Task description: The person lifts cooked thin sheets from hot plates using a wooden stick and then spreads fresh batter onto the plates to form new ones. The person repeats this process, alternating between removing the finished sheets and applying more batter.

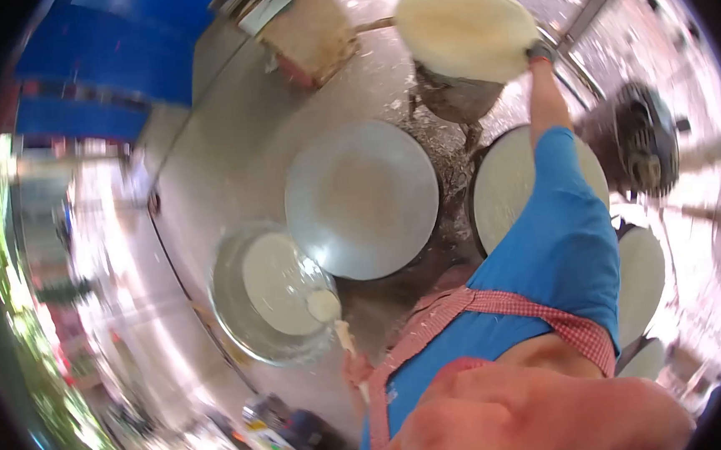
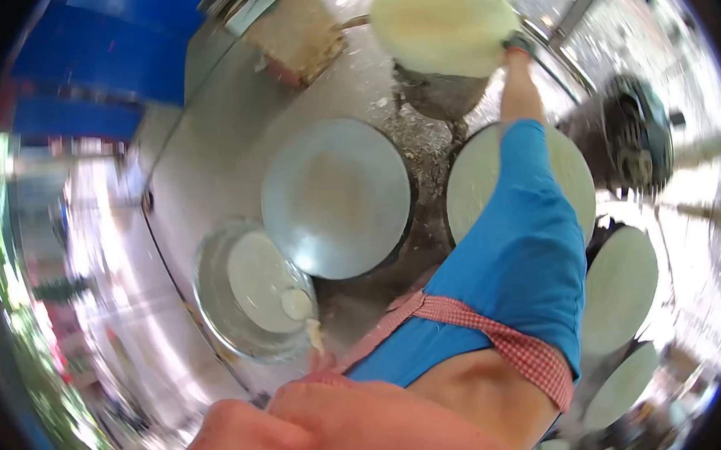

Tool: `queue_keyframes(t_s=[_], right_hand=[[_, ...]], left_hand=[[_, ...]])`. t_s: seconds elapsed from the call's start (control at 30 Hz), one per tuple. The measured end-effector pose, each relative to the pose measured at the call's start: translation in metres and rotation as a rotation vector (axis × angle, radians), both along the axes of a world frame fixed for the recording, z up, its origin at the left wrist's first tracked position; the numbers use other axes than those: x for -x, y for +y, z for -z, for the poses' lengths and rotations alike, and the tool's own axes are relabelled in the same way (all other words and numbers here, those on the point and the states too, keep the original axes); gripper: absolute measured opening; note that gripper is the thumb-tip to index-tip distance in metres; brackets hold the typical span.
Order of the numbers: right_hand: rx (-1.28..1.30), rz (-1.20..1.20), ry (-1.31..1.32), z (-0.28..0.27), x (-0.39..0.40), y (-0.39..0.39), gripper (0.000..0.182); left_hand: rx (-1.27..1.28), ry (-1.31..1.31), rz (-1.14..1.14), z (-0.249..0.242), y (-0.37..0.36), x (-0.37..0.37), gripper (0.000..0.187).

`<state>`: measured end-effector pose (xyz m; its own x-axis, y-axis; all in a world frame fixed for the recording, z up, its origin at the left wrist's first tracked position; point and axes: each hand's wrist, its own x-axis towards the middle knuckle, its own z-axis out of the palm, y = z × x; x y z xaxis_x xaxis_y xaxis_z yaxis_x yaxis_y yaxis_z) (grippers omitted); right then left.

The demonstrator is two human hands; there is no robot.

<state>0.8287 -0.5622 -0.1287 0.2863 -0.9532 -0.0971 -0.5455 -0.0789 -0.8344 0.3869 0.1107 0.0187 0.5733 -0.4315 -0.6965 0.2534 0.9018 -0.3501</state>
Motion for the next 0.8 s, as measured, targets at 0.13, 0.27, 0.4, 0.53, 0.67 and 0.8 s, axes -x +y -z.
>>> queue_keyframes(t_s=[0.13,0.27,0.4,0.53,0.67,0.8], right_hand=[[0.185,-0.291,0.098,0.014,0.004,-0.028,0.04],[0.393,-0.469,0.27,-0.024,-0.012,0.058,0.045],[-0.179,-1.288,-0.067,-0.004,0.025,0.258,0.035],[0.428,-1.831,0.281,-0.064,0.132,0.545,0.042],[1.022,-2.146,0.62,-0.011,0.216,0.7,0.029],[1.046,-2.318,0.569,-0.065,0.258,0.761,0.028]], left_hand=[[0.142,-0.079,-0.16,0.018,0.022,0.014,0.033],[0.083,-0.091,-0.304,0.022,0.059,0.024,0.033],[0.181,-0.165,-0.382,0.063,0.131,0.045,0.032],[-0.206,-0.197,-0.252,0.116,0.238,0.046,0.014],[-0.697,0.039,0.082,0.216,0.326,0.016,0.016],[-0.698,0.23,0.358,0.267,0.362,0.0,0.019]])
